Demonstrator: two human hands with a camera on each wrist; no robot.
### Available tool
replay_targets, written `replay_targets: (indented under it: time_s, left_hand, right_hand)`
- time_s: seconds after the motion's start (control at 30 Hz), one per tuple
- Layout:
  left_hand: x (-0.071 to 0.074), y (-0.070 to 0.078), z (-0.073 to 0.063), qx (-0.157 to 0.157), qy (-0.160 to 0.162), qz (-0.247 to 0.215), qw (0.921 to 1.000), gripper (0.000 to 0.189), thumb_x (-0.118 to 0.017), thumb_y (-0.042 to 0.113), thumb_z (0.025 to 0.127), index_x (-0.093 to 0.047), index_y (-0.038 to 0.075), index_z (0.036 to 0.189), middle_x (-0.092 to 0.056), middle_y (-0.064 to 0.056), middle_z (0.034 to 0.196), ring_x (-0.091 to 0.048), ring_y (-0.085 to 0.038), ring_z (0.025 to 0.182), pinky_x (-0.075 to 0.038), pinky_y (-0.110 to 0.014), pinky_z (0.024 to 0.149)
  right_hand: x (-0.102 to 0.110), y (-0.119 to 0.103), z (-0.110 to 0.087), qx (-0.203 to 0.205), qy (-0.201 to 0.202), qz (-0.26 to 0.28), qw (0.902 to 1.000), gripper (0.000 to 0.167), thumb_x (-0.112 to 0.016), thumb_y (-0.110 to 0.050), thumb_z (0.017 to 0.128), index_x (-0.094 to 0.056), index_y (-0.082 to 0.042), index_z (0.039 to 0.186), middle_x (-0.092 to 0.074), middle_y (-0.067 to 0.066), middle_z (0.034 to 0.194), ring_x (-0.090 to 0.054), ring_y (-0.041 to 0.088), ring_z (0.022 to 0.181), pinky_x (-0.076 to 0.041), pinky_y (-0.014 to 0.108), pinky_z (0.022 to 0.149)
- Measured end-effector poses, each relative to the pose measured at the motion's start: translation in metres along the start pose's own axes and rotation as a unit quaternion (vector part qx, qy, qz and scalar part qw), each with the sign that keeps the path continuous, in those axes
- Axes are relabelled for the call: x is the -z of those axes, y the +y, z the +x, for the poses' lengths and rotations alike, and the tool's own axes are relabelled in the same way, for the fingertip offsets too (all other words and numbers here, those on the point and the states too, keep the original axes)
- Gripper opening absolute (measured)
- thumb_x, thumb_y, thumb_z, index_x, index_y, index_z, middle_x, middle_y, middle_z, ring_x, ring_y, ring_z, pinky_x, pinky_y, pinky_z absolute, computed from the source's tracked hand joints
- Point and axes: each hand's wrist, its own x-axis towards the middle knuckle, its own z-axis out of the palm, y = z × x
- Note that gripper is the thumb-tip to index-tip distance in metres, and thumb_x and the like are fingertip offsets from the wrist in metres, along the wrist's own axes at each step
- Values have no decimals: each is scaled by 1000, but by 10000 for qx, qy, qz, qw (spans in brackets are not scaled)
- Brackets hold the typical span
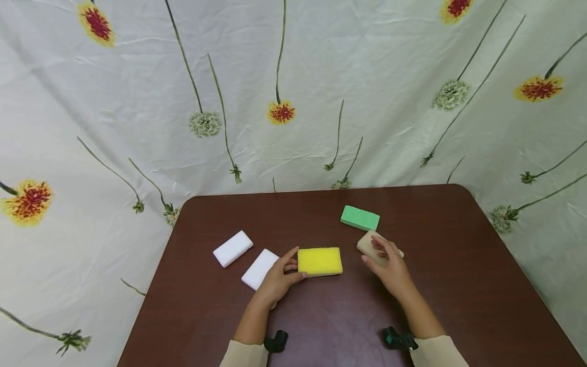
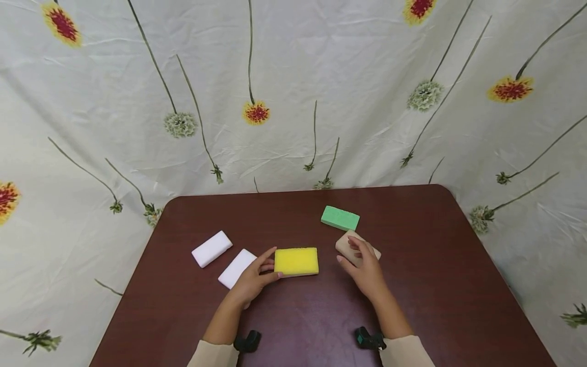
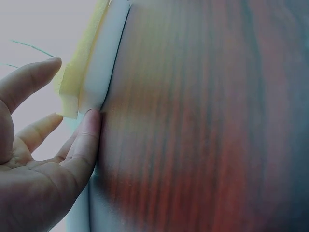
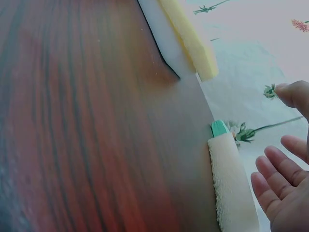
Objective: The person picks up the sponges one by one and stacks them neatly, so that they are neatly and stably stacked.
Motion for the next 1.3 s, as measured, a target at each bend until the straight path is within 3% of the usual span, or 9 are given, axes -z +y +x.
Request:
replay_targets:
  time_s: [0.17, 0.47, 0.9, 1.1, 1.3]
  left_hand:
    - [0, 1, 0, 1, -19, 12, 10000, 78, -77, 23, 90, -38, 24, 157, -52, -14, 136, -54, -27, 126, -50, -40, 98]
    - [1, 0, 0, 29, -40, -12, 10000, 77, -77, 24, 90, -39, 24, 157, -53, -13, 137, -54, -27, 126, -50, -41, 99]
    - [1, 0, -1, 64, -74, -72, 9999, 77, -77, 23, 90, -39, 24, 157, -53, -13, 136, -54, -27, 126, -49, -40, 99]
    - [1, -1, -1, 38, -77, -64, 9999, 76, -77, 23, 90, -39, 24, 157, -53, -13, 137, -54, -27, 127, -50, -40, 98]
    - [2, 0, -1, 37, -77, -92, 9999, 76, -76, 23, 90, -40, 23, 156, -53, -13, 137, -54, -27, 127, -50, -40, 99]
  right_hand:
    - [4, 3, -1, -128, 289, 22, 9995, 60, -78, -14, 89, -53, -4, 143, -56, 16, 135, -54, 28, 122, -41, 18, 99]
    - [13, 7, -3, -455, 491, -55, 9977, 61, -76, -20, 92, -50, -6, 145, -50, 16, 140, -48, 33, 131, -36, 47, 110]
    - [21, 14, -4, -1103, 566, -167, 9921, 74, -76, -33, 92, -41, -8, 151, -41, 16, 151, -41, 36, 141, -36, 52, 110]
    - [23, 16, -3, -1410, 328, -271, 9891, 79, -74, -38, 92, -35, -8, 155, -34, 19, 156, -37, 38, 143, -34, 54, 112]
    - [24, 21, -4, -1652, -48, -664, 9840, 88, -74, -44, 91, -30, -7, 157, -29, 24, 157, -39, 41, 136, -40, 55, 105]
